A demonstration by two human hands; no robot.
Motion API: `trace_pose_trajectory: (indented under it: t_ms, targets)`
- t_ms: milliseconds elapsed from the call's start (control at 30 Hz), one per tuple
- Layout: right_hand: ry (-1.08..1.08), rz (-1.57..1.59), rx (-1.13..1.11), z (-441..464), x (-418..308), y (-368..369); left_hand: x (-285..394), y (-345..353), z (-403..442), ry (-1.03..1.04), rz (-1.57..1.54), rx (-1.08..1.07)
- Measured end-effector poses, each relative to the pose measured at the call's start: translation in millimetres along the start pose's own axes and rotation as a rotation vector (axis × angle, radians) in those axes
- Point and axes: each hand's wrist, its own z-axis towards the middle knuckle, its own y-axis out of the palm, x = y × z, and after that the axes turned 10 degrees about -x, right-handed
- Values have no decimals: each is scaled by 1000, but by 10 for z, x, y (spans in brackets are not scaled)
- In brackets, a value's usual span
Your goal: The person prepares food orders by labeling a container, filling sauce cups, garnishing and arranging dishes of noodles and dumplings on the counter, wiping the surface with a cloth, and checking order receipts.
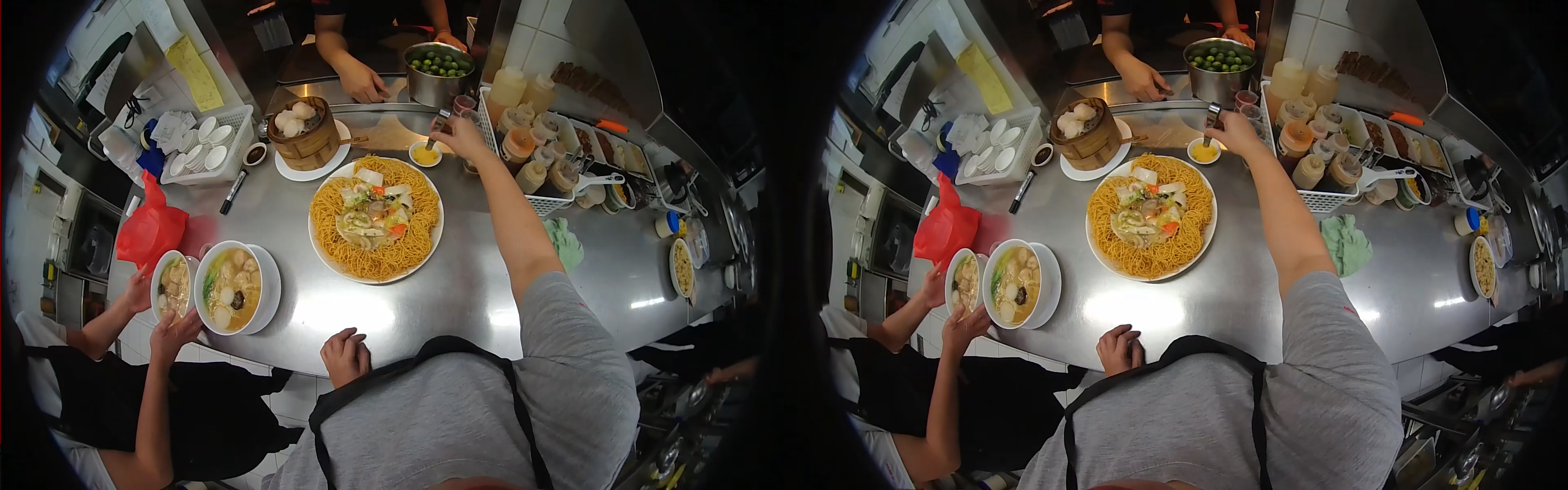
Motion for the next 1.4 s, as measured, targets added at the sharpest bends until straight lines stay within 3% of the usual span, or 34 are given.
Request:
trace_pose_trajectory:
  t_ms: [267, 333, 400, 467, 533, 667, 700, 767, 800, 900, 933, 967, 1067, 1100, 1133, 1167, 1200, 1233, 1267, 1300, 1400]
  targets:
    - [-49, 49, 77, -20, -56, -63, -8, 0, -2, 21, 0, -14]
    - [-233, 69, 274, 95, 176, -144, -49, 40, -14, 26, 3, 5]
    - [-108, 264, 323, -312, -411, -632, -74, 50, -7, 55, 8, -8]
    - [-42, -19, 547, -784, -789, -1056, -69, 50, -9, 61, 23, 0]
    - [-285, 192, 650, -1059, -570, -1319, -92, 66, -15, 65, 31, -7]
    - [74, -155, 874, -1829, -318, -1790, -66, 45, -3, 93, 75, 18]
    - [77, -156, 875, -1934, -121, -1895, -64, 47, -5, 82, 75, 15]
    - [418, -465, 768, -1973, 443, -2020, -60, 47, 0, 75, 78, 12]
    - [419, -462, 770, -1962, 661, -2003, -59, 42, 1, 86, 73, 19]
    - [652, -504, 395, -1920, 735, -1897, -65, 48, 8, 90, 58, 18]
    - [579, -592, 385, -1922, 909, -1862, -79, 54, -12, 74, 47, 10]
    - [661, -665, 440, -1888, 1241, -1839, -155, 75, -2, 128, 22, 33]
    - [509, -283, 520, -2208, 679, -1891, -234, 76, -6, 160, -19, 100]
    - [459, -389, 786, -2285, 1102, -1826, -229, 38, -7, 146, -31, 100]
    - [364, -219, 735, -2497, 757, -1651, -196, -2, -1, 126, -35, 93]
    - [213, -318, 682, -2656, 967, -1495, -152, -51, 3, 92, -35, 72]
    - [392, -127, 352, -2873, 1068, -1291, -112, -94, 12, 66, -37, 53]
    - [455, -192, 130, -3080, 1380, -984, -84, -119, 18, 47, -39, 37]
    - [623, -422, 62, -3229, 1305, -518, -80, -123, 20, 41, -48, 30]
    - [521, -747, 322, -3365, 828, -70, -86, -124, 14, 38, -52, 29]
    - [353, -593, 382, -3537, 744, 223, -127, -159, 9, 49, -84, 27]
